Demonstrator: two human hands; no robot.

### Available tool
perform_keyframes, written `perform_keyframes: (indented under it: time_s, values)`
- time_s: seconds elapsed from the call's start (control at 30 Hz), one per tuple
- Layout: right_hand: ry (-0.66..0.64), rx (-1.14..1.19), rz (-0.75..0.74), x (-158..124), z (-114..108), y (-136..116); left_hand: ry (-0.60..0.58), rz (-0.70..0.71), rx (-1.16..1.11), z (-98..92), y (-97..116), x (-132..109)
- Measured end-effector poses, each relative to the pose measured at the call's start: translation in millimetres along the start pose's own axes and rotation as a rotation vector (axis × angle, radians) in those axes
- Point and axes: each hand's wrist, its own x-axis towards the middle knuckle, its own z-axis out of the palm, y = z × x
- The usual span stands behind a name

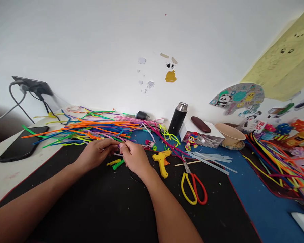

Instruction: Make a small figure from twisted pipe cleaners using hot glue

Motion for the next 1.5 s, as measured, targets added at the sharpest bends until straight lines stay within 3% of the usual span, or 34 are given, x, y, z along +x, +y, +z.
perform_keyframes:
  time_s: [0.23, 0.5, 0.8, 1.0, 1.07, 1.2, 1.5]
  values:
    - [0.047, -0.007, -0.007, 2, -3, 1, 0.064, -0.052, 0.027, -0.9, 0, -1]
    - [0.109, -0.188, -0.032, 0, -6, -7, -0.014, -0.152, -0.143, -1.1, 2, 1]
    - [0.121, -0.076, 0.005, 0, -2, -5, 0.009, -0.102, -0.045, -6.1, 9, 3]
    - [0.121, 0.033, -0.018, -1, 2, -7, -0.080, -0.216, -0.509, -5.1, 4, 6]
    - [0.127, 0.048, -0.019, 0, 1, -6, -0.083, -0.218, -0.527, -4.7, 5, 6]
    - [0.145, 0.024, 0.001, 1, -1, -4, -0.037, -0.133, -0.343, -3.7, 8, 4]
    - [0.080, 0.047, 0.032, 0, 1, -5, 0.066, 0.228, 0.099, 2.4, -1, -2]
